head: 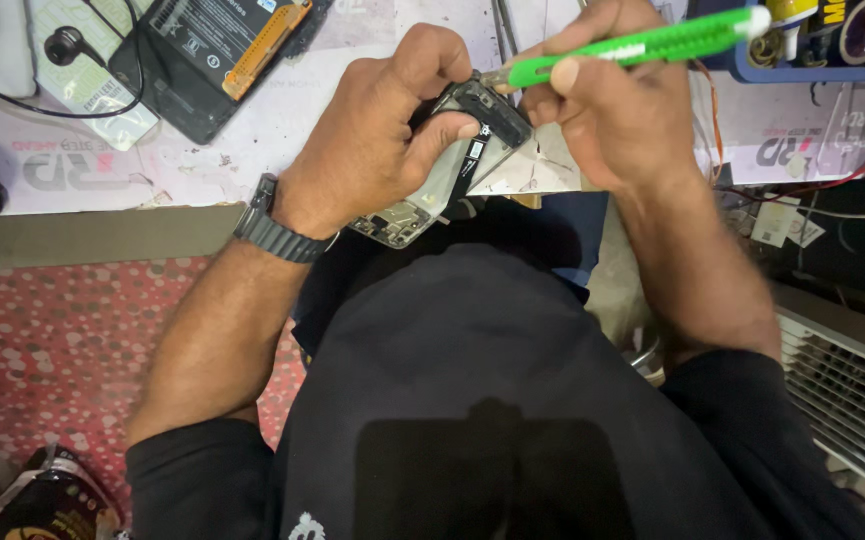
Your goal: The person uses a green plastic pry tool and a metal screwdriver to carefully pry open the back cover of a smartphone and remove screws from the internal frame. The back cover is detached and set aside, exposing the battery and internal components.
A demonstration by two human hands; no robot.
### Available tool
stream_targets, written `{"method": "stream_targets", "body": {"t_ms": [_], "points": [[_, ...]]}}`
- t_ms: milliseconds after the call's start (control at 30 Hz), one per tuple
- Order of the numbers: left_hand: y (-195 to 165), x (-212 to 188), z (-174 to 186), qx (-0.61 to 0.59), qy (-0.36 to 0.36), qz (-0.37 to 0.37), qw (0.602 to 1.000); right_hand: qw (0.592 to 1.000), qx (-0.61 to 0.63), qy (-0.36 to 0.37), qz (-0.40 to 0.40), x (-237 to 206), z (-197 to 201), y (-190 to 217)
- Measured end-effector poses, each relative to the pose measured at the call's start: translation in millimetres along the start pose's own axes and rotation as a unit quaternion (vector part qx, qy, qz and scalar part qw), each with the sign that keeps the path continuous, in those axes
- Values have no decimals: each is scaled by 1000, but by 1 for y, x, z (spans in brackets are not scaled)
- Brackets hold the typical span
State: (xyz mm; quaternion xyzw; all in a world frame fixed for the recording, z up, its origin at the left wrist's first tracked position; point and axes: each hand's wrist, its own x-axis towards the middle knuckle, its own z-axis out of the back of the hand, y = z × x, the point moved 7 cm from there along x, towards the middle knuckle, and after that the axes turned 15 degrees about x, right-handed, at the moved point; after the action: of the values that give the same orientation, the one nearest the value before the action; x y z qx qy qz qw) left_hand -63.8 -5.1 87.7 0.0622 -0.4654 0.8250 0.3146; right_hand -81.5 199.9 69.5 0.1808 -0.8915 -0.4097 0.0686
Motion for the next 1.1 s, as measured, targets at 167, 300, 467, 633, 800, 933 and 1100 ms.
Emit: {"method": "stream_targets", "body": {"t_ms": [167,300,467,633,800,933,1100], "points": [[-2,0,1,4,15,8,1000,997,51,-9,-49,1,8,-4],[-6,1,2,9,11,-10,1000,996,63,-20,-64,2,14,-7],[-8,0,2,-2,12,-15,1000,998,52,-2,-45,-1,12,-6],[-6,1,-1,-12,39,9,999,999,32,21,-18,-5,9,0],[-4,2,-6,-39,65,35,997,999,23,47,-6,-11,5,9],[-4,2,-10,-65,67,49,994,961,-232,98,115,-21,-1,39],[-2,1,-13,-103,68,51,991,657,-693,164,246,-35,-6,59]]}}
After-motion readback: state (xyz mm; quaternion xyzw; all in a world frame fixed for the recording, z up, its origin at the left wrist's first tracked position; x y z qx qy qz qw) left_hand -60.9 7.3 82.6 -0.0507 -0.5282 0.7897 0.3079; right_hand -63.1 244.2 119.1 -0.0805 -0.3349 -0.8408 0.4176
